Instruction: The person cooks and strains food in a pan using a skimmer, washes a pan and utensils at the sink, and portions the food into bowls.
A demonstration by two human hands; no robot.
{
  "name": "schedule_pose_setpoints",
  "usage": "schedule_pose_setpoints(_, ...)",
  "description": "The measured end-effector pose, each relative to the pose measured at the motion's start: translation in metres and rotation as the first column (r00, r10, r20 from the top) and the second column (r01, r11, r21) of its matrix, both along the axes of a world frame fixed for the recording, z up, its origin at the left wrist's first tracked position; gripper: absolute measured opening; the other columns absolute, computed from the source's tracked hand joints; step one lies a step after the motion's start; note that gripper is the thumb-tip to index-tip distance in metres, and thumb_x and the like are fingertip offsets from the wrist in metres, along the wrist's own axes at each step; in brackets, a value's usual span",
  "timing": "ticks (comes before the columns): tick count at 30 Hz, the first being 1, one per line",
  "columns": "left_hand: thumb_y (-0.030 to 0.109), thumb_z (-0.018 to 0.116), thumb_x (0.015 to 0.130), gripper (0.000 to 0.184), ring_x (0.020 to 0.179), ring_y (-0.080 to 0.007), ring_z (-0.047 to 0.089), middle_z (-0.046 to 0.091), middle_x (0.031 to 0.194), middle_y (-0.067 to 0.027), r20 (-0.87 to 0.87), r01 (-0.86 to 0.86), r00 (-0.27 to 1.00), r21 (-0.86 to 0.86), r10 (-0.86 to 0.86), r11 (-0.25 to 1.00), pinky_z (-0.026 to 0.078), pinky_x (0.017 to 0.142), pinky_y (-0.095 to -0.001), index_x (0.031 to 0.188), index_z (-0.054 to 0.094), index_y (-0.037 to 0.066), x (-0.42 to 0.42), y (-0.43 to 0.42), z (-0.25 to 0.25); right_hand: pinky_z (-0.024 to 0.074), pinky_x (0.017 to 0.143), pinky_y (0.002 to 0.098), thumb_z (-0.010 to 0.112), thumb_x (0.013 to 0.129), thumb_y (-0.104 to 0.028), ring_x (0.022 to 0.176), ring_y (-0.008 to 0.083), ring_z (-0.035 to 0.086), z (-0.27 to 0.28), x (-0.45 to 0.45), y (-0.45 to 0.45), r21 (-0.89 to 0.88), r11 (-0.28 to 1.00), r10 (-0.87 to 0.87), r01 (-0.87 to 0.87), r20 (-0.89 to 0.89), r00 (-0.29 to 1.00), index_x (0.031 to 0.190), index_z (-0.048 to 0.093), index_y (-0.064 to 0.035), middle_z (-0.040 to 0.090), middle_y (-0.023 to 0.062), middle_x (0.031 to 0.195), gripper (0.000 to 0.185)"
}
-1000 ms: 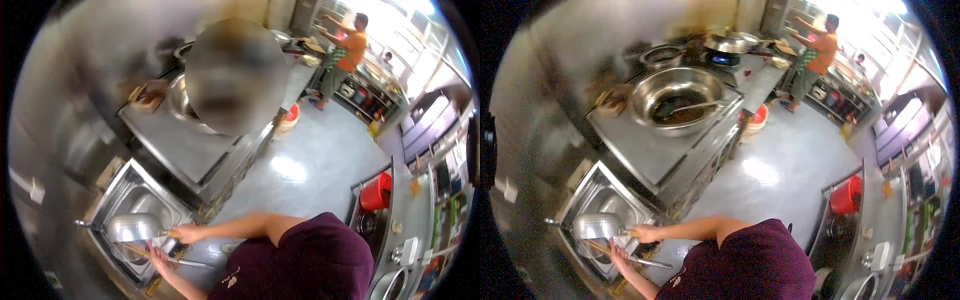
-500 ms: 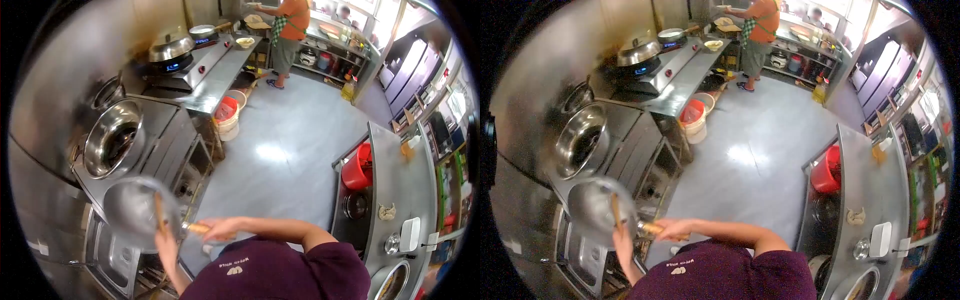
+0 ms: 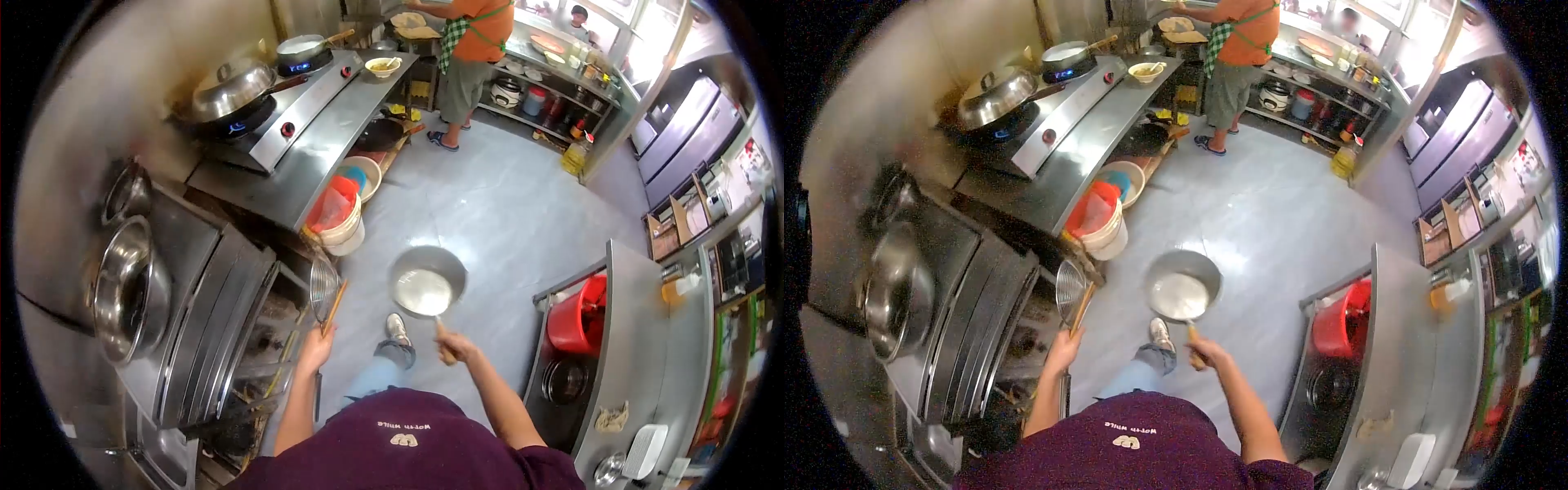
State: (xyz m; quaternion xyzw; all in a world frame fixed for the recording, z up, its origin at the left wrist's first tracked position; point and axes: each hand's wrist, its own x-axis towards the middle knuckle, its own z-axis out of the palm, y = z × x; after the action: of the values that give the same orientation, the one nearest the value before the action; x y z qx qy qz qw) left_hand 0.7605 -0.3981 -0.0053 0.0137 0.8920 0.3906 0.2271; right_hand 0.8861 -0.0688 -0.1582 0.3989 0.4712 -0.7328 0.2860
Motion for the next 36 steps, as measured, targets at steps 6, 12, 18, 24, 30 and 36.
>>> schedule_pose_setpoints(6,0.032,0.050,0.087,0.035,0.088,-0.0413,0.057,0.060,0.087,-0.0258,0.041,0.029,0.999,0.013,-0.029,1.000,0.044,0.075,-0.0426,0.095,0.059,-0.001,-0.133,0.067,-0.058,0.0417,0.037,0.0355,0.056,0.072,-0.011,0.041,0.0203,0.053,-0.005,0.048,0.137,0.627,0.734,0.044,-0.259,0.338,0.940,0.067,0.057,0.0009,0.053,0.0098,0.051,0.013)
schedule_pose_setpoints(12,0.032,0.050,0.087,0.037,0.073,-0.0255,0.056,0.058,0.073,-0.0168,-0.013,0.059,0.998,0.171,-0.058,0.984,0.044,0.068,-0.0373,0.092,0.057,-0.004,-0.276,0.189,-0.009,0.0392,0.034,0.0299,0.059,0.072,-0.006,0.042,0.0156,0.049,0.089,0.033,0.207,0.515,0.850,-0.239,0.113,0.186,0.953,0.076,0.050,-0.0013,0.047,0.0046,0.052,0.011)
schedule_pose_setpoints(18,0.032,0.050,0.089,0.037,0.064,-0.0165,0.049,0.052,0.065,-0.0091,-0.026,0.054,0.998,0.246,-0.049,0.968,0.042,0.060,-0.0361,0.085,0.054,-0.004,-0.387,0.297,-0.018,0.0344,0.032,0.0275,0.052,0.076,-0.006,0.038,0.0129,0.042,0.107,-0.119,0.298,0.552,0.826,-0.097,0.116,-0.064,0.993,0.082,0.047,-0.0038,0.044,0.0028,0.052,0.008)
schedule_pose_setpoints(24,0.032,0.053,0.088,0.027,0.057,-0.0074,0.040,0.043,0.064,0.0050,0.048,-0.199,0.980,0.282,0.193,0.939,0.034,0.050,-0.0257,0.084,0.055,0.006,-0.459,0.353,-0.023,0.0346,0.036,0.0251,0.061,0.076,-0.013,0.042,0.0100,0.044,0.166,-0.354,0.387,0.376,0.923,0.166,-0.085,-0.189,0.968,0.087,0.050,-0.0048,0.047,0.0004,0.056,0.017)
schedule_pose_setpoints(30,0.033,0.051,0.090,0.035,0.059,-0.0159,0.048,0.050,0.063,-0.0047,0.079,-0.475,0.876,0.315,0.476,0.822,0.040,0.055,-0.0321,0.087,0.056,-0.001,-0.507,0.362,0.000,0.0334,0.036,0.0240,0.061,0.078,-0.017,0.041,0.0087,0.042,0.227,-0.579,0.432,0.376,0.813,0.563,-0.446,-0.308,0.767,0.086,0.050,-0.0047,0.046,-0.0001,0.055,0.018)
schedule_pose_setpoints(36,0.031,0.050,0.090,0.034,0.070,-0.0211,0.053,0.057,0.072,-0.0116,-0.088,-0.524,0.843,0.079,0.530,0.848,0.043,0.069,-0.0365,0.096,0.057,-0.002,-0.603,0.368,-0.001,0.0344,0.034,0.0214,0.061,0.080,-0.024,0.041,0.0063,0.044,0.309,-0.794,0.400,0.409,0.693,0.717,-0.594,-0.476,0.510,0.087,0.050,-0.0066,0.046,-0.0020,0.057,0.022)
